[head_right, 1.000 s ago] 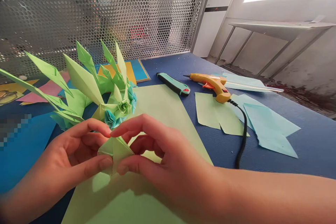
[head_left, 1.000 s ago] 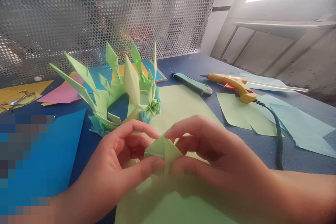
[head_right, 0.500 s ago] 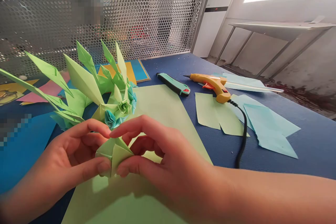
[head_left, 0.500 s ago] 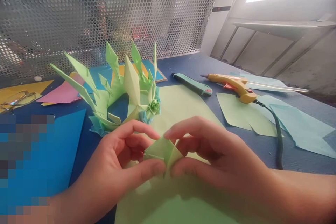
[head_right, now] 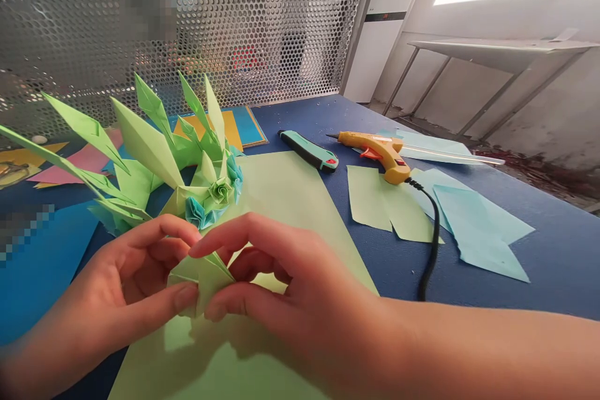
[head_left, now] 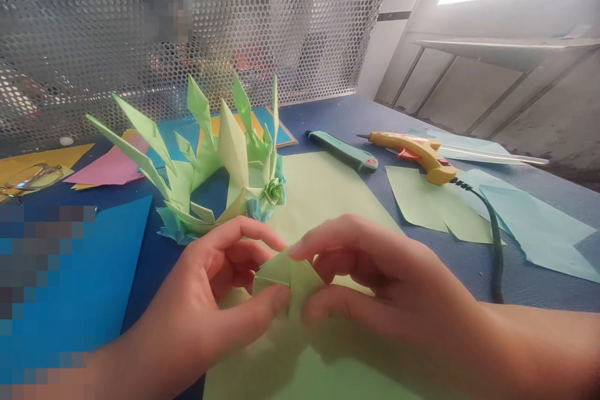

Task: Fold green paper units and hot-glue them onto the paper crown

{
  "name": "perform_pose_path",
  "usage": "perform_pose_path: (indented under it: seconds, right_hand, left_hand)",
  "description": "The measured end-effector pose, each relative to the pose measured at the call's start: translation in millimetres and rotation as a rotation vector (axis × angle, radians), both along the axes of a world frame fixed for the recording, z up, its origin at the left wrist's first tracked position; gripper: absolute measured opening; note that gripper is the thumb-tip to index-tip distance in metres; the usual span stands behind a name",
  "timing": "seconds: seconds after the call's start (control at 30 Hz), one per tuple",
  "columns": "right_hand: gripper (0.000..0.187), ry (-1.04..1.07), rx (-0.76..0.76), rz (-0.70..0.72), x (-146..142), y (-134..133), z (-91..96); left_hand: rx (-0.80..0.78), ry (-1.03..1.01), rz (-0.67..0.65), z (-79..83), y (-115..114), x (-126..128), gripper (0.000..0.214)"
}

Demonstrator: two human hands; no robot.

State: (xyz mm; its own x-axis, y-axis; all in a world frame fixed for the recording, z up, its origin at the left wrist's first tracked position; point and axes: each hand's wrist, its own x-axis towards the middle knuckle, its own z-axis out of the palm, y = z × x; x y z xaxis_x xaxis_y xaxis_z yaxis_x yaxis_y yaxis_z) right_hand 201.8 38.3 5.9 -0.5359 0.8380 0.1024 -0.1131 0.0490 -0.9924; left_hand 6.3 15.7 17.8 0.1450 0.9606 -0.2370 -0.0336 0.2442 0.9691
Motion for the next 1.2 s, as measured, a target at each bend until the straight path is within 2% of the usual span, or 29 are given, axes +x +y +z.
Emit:
perform_pose_path:
  seconds: [0.2,0.5,0.67,0.83,0.9,1.03,1.13,1.2]
  right_hand:
    - [0.032,0.031,0.002,-0.051,-2,-2,4.9]
    - [0.029,0.045,0.003,-0.063,-2,-2,5.1]
    - [0.031,0.012,0.067,-0.040,1,0,2.4]
    - [0.035,-0.031,0.108,-0.024,1,0,0.8]
    - [0.038,-0.077,0.168,-0.017,3,-1,0.3]
    - [0.037,-0.155,0.388,0.009,7,1,0.9]
    - [0.025,-0.176,0.540,0.035,9,3,2.2]
    - [0.019,-0.172,0.571,0.047,9,3,2.6]
  left_hand:
    - [-0.049,-0.147,-0.030,-1.7,4,-2,0.031]
    - [-0.061,-0.180,-0.050,-3.3,5,-3,0.031]
    - [-0.050,-0.127,-0.059,-3.1,4,-4,0.029]
    - [0.000,0.058,-0.036,-3.3,0,-4,0.032]
    - [-0.015,0.109,-0.043,-3.4,-2,-3,0.037]
    - [-0.005,0.110,-0.096,-4.9,-6,1,0.043]
    - [0.024,0.065,-0.097,-6.0,-8,4,0.041]
    - [-0.006,0.052,-0.083,-5.4,-7,4,0.041]
